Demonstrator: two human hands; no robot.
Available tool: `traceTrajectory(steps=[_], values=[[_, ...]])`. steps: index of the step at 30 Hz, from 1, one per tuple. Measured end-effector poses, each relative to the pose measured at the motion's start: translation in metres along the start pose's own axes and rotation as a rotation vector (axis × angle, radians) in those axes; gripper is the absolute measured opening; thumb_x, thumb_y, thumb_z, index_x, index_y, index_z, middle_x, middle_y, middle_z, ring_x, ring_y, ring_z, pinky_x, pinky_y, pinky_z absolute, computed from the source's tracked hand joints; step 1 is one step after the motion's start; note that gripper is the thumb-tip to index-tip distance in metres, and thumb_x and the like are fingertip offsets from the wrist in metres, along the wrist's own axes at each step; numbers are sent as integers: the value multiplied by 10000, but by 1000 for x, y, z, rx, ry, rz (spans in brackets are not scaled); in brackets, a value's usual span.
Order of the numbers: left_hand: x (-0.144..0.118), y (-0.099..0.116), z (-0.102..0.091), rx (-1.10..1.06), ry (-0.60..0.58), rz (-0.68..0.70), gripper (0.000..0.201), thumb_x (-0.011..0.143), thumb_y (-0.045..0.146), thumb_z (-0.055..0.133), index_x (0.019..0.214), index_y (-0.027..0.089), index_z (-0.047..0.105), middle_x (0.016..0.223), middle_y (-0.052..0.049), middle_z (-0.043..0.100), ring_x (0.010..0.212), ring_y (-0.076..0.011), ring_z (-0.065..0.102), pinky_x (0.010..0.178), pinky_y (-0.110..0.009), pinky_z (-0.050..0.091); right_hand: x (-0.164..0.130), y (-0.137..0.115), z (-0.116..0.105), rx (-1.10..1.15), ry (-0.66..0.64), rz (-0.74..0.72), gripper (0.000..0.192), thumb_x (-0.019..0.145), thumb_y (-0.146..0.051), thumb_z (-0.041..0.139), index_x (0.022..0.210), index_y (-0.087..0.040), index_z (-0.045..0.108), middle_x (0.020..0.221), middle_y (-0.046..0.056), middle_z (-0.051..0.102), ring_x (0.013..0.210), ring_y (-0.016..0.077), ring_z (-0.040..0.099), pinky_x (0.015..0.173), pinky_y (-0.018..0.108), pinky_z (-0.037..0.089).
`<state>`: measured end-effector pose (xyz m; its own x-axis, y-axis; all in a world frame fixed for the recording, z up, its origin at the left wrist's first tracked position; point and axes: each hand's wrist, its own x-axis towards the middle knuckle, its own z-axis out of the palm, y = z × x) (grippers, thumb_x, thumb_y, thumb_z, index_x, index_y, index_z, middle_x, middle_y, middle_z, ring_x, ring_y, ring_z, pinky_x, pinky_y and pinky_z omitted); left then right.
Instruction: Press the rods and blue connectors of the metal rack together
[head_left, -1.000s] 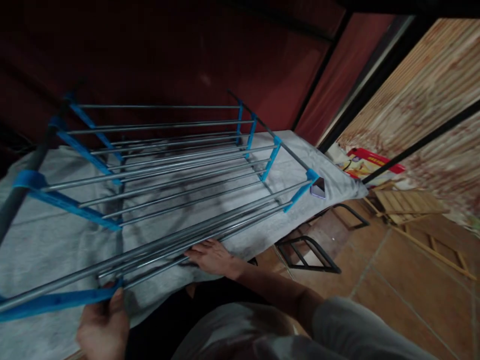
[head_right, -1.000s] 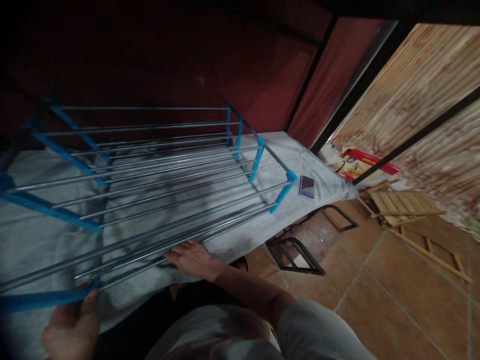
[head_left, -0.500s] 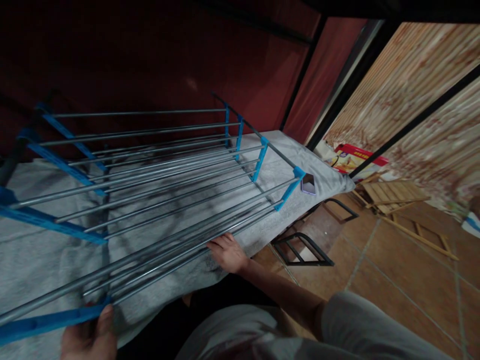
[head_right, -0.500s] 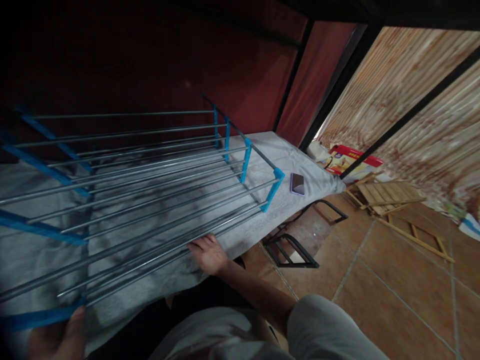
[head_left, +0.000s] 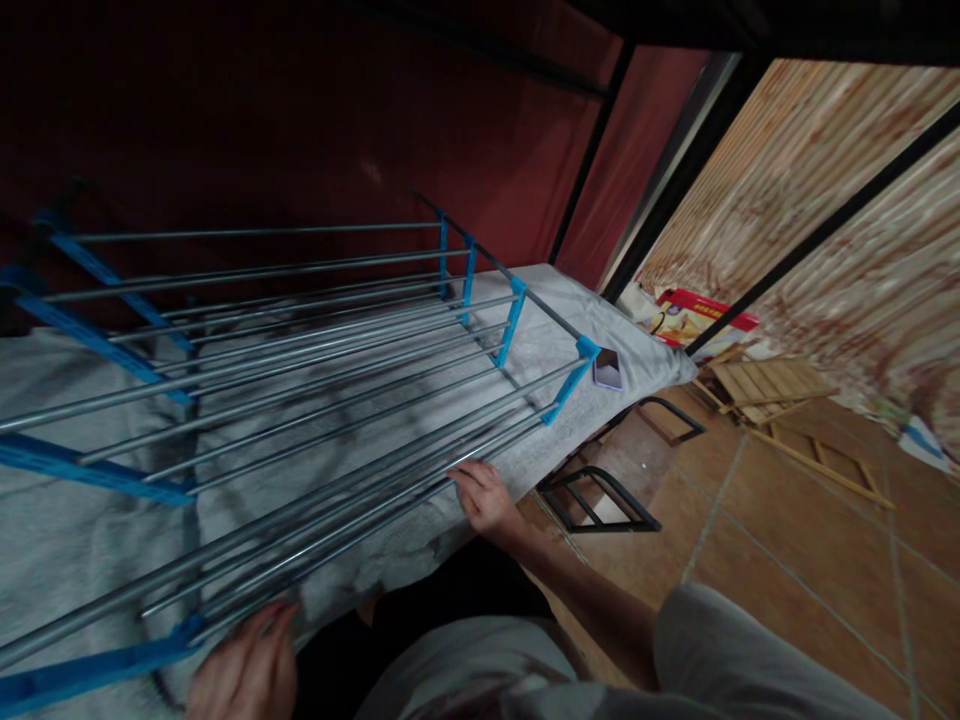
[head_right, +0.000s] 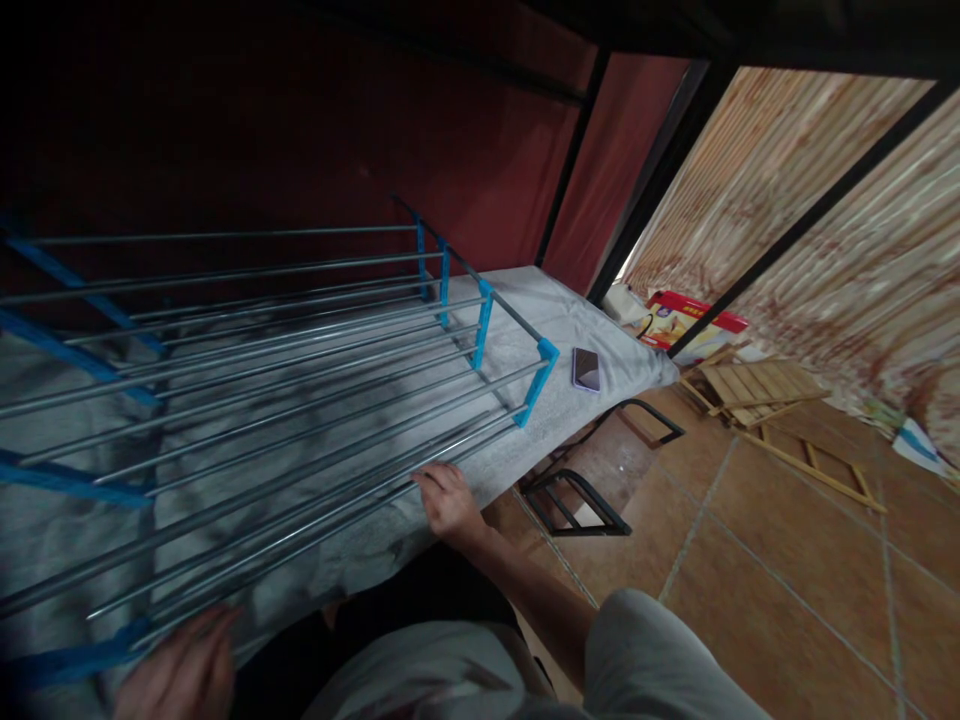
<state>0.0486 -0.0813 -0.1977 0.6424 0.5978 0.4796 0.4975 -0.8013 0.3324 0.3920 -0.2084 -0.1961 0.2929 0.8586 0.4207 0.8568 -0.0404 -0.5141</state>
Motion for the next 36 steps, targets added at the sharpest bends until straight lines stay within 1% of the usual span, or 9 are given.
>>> traceTrajectory(steps=[3, 6, 8, 13, 17, 20, 24, 28, 36], values=[[21, 22, 8, 88, -3, 147, 458, 887, 208, 520, 1330, 319, 493, 1155, -90, 676, 978, -300, 651, 858, -477, 495, -9, 0, -7, 27, 26, 39, 357, 962, -173, 432, 1265, -212, 616, 1242, 98, 621, 1179, 215, 537, 1022, 416, 438], [39, 35, 18, 124, 47, 161, 437, 893, 169, 512, 1318, 268, 517, 1134, -100, 685, 956, -280, 656, 875, -450, 500, -16, 3, -15, 24, 45, 80, 332, 948, -167, 428, 1185, -220, 654, 1159, 88, 642, 1112, 220, 559, 979, 417, 436], [49, 39, 26, 108, 10, 207, 429, 906, 158, 477, 1322, 244, 527, 1159, -105, 683, 992, -268, 654, 918, -433, 493, -19, 9, -21, 24, 100, 152, 311, 933, -159, 418, 1103, -218, 671, 1092, 85, 645, 1065, 219, 568, 956, 411, 435], [70, 60, 54, 94, -112, 389, 479, 894, 97, 403, 1349, 166, 535, 1327, -113, 626, 1199, -248, 596, 1048, -393, 445, -23, 46, -42, 61, 448, 466, 230, 893, -204, 386, 985, -212, 596, 968, 67, 605, 967, 203, 572, 878, 365, 474], [87, 83, 82, 102, -178, 385, 532, 881, 71, 365, 1386, 145, 517, 1401, -123, 575, 1276, -255, 546, 1104, -424, 403, -26, 89, -63, 8, 693, 634, 365, 867, -250, 382, 1204, -191, 509, 1200, 117, 568, 1092, 197, 555, 896, 354, 489], [101, 92, 100, 109, -206, 322, 531, 895, 94, 359, 1404, 141, 505, 1363, -141, 600, 1215, -272, 581, 1041, -430, 450, -23, 117, -73, 36, 642, 613, 514, 848, -250, 379, 1352, -174, 454, 1336, 142, 540, 1195, 198, 538, 990, 394, 466], [116, 96, 111, 80, -257, 264, 496, 893, 88, 364, 1342, 150, 565, 1249, -130, 655, 1118, -267, 611, 985, -423, 483, -15, 139, -77, 148, 499, 647, 540, 788, -244, 424, 1305, -159, 556, 1207, 121, 656, 1084, 213, 614, 1001, 429, 472], [119, 98, 109, 28, -245, 239, 448, 893, 95, 392, 1274, 173, 616, 1088, -108, 683, 1032, -258, 618, 925, -399, 503, -11, 144, -80, 154, 466, 692, 506, 779, -265, 415, 1226, -158, 628, 1135, 102, 703, 1069, 240, 631, 1012, 448, 463], [122, 102, 103, 4, -248, 225, 458, 890, 78, 404, 1288, 184, 605, 1059, -97, 671, 1001, -250, 604, 912, -381, 487, -5, 147, -81, 175, 455, 654, 483, 738, -232, 418, 1160, -159, 640, 1105, 96, 715, 1035, 223, 646, 985, 410, 476]])
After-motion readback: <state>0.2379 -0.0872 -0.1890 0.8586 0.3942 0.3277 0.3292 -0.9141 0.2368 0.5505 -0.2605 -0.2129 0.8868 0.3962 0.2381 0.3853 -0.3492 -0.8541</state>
